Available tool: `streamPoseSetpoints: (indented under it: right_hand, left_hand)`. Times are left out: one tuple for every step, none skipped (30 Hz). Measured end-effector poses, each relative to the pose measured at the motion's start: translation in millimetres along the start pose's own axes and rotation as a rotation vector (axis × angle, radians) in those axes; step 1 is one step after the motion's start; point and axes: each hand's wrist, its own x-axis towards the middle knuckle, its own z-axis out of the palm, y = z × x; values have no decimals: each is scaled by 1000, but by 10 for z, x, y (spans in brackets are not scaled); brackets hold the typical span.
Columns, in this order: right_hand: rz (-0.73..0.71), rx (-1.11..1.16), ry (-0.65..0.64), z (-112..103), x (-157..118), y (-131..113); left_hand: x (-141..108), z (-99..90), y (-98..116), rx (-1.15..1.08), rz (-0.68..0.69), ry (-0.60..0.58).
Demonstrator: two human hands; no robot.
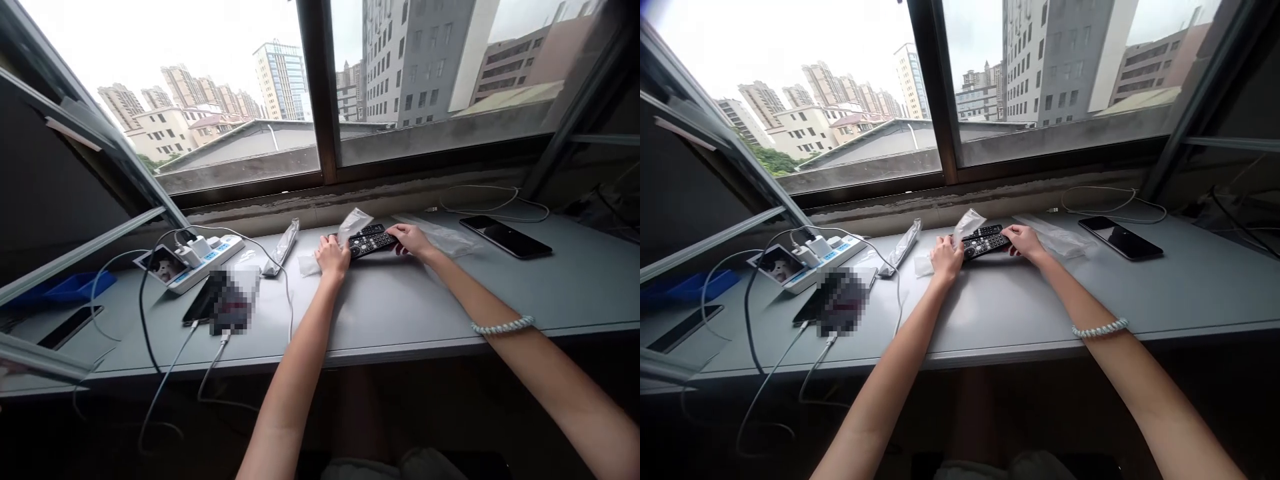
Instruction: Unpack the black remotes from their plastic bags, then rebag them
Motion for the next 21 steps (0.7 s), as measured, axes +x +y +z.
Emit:
streamPoseSetpoints:
  right_hand:
    - [-17, -59, 6, 5, -4, 8]
    - [-37, -135, 20, 4, -7, 19]
    - [-62, -229, 41, -1, -7, 31]
    - [-87, -334, 67, -8, -6, 44]
    - [-109, -439, 96, -18, -4, 58]
    - [-125, -531, 119, -27, -1, 71]
    - [-133, -598, 128, -35, 3, 83]
    - [-137, -639, 127, -41, 6, 94]
    - [-141, -661, 121, -45, 9, 101]
    - [-146, -673, 118, -46, 10, 105]
    - [-155, -681, 123, -45, 8, 105]
    - [-166, -689, 142, -44, 4, 99]
    - [-180, -694, 167, -43, -3, 87]
    - [-191, -692, 195, -42, -14, 70]
    - [-199, -677, 219, -41, -26, 48]
    - [-201, -646, 241, -40, -40, 25]
    - [-199, -599, 256, -38, -53, 2]
    - [-194, -533, 270, -35, -64, -19]
    - [-186, -452, 285, -31, -72, -36]
    - [-176, -362, 300, -28, -77, -49]
    - [-168, -272, 312, -26, -79, -58]
  left_hand:
    - [-10, 9, -2, -2, 2, -14]
    - [-19, 14, -2, -6, 5, -22]
    - [-25, 16, -1, -9, 8, -21]
    - [-29, 16, 1, -12, 9, -12]
    - [-32, 14, 5, -14, 9, 3]
    - [-35, 11, 11, -18, 11, 20]
    - [-37, 10, 17, -24, 19, 31]
    - [-42, 10, 25, -32, 34, 35]
    - [-48, 12, 34, -40, 54, 33]
    - [-56, 16, 42, -46, 80, 27]
    - [-66, 20, 51, -50, 108, 23]
    - [-79, 24, 59, -50, 138, 24]
    - [-91, 26, 66, -49, 167, 31]
    - [-105, 25, 73, -46, 196, 43]
    - [-118, 22, 79, -43, 223, 56]
    - [-130, 18, 86, -39, 246, 67]
    - [-143, 13, 94, -34, 267, 72]
    - [-155, 10, 104, -27, 282, 72]
    - [-168, 10, 116, -18, 294, 67]
    - [-181, 14, 131, -6, 304, 60]
    - [-195, 21, 147, 7, 317, 54]
